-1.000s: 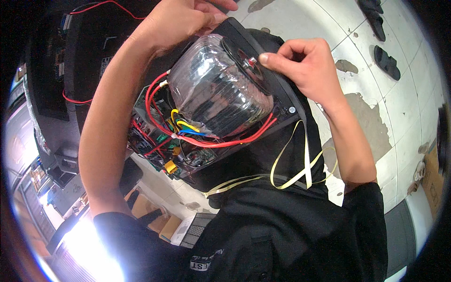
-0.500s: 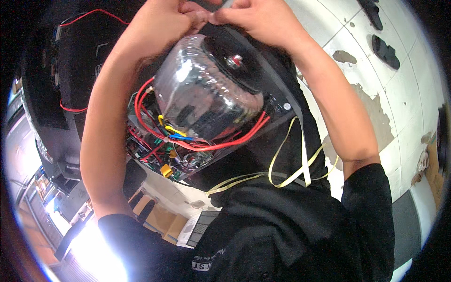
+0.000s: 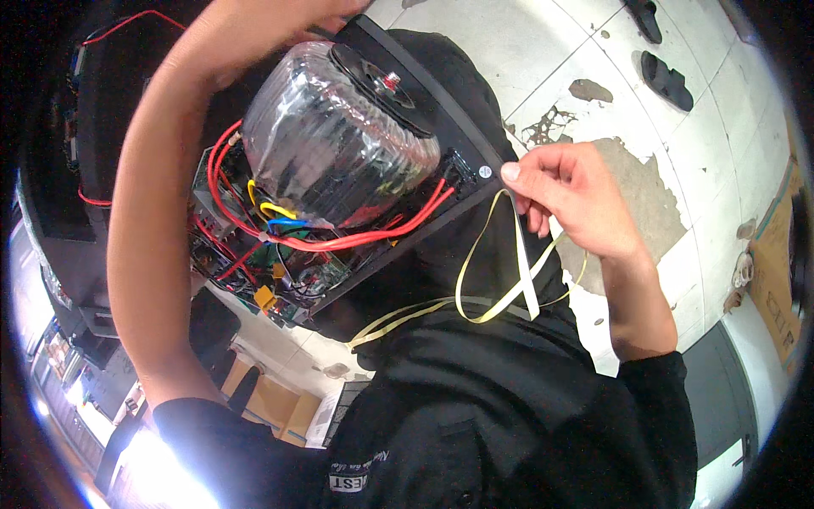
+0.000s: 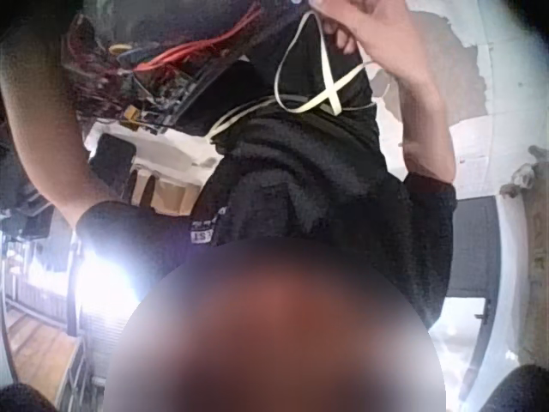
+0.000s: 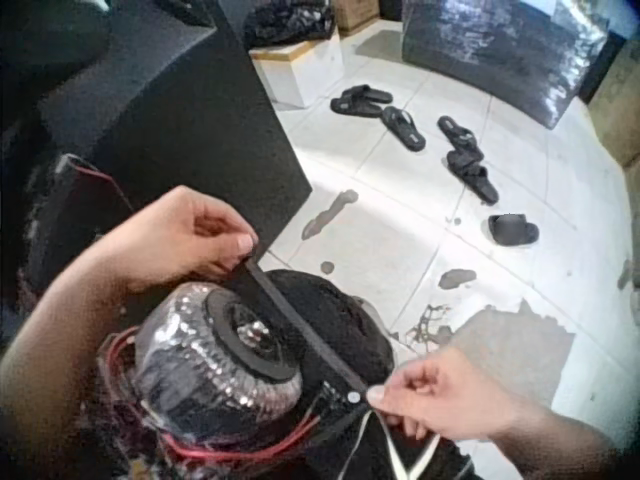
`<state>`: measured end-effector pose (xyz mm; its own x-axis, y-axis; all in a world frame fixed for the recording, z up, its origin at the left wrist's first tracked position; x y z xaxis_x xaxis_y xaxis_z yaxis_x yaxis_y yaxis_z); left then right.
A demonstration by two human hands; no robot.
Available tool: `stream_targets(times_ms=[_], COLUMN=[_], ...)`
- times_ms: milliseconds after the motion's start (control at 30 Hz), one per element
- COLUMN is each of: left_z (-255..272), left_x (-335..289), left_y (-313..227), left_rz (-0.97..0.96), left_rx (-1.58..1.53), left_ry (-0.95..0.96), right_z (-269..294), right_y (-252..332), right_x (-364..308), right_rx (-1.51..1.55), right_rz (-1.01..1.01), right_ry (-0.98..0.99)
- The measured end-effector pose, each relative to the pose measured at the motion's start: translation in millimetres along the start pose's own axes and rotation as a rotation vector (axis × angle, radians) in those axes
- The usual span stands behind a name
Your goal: The person works on an open electronic device, manipulating internal wires and components. They use a yellow cable tie to secure wires, then place a smartphone inside the device's housing, likely for reference or testing.
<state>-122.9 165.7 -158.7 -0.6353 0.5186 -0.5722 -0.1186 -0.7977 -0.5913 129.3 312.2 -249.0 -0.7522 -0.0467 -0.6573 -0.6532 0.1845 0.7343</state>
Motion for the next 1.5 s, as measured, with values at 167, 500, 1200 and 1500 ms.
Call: stream_targets(times_ms=[167, 500, 1200, 1500], left_z=[-9, -115, -118, -146], left_x=[-26, -34, -31, -46], left_y=[-45, -78, -72, -77], left_rz=[-0.503, -0.636, -0.773, -0.71], left_rx=[0.356, 0.981, 0.891, 1.072], left_ry=[0.084, 0.438, 0.533, 0.321], right_z=[-11, -20, 63, 98], right_y=[-19, -21, -47, -43], right_x=[-9, -13, -33, -57], right_rx=[0.326, 0.034, -0.628, -0.292], right_rz=[-0.039, 0.221, 0.445, 0.659], right_ry=[-0.014, -0.343, -0.58, -0.756])
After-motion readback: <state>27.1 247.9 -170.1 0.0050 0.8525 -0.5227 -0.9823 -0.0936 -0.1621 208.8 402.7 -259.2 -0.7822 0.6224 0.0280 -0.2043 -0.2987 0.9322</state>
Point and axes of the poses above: each hand's wrist, its own x-axis towards the middle knuckle, its own z-axis out of the back of the hand, y = z × x, the point moved 3 cm from there along x, towards the middle knuckle, and after that the axes turned 1 degree about x, right-handed, at the moved point
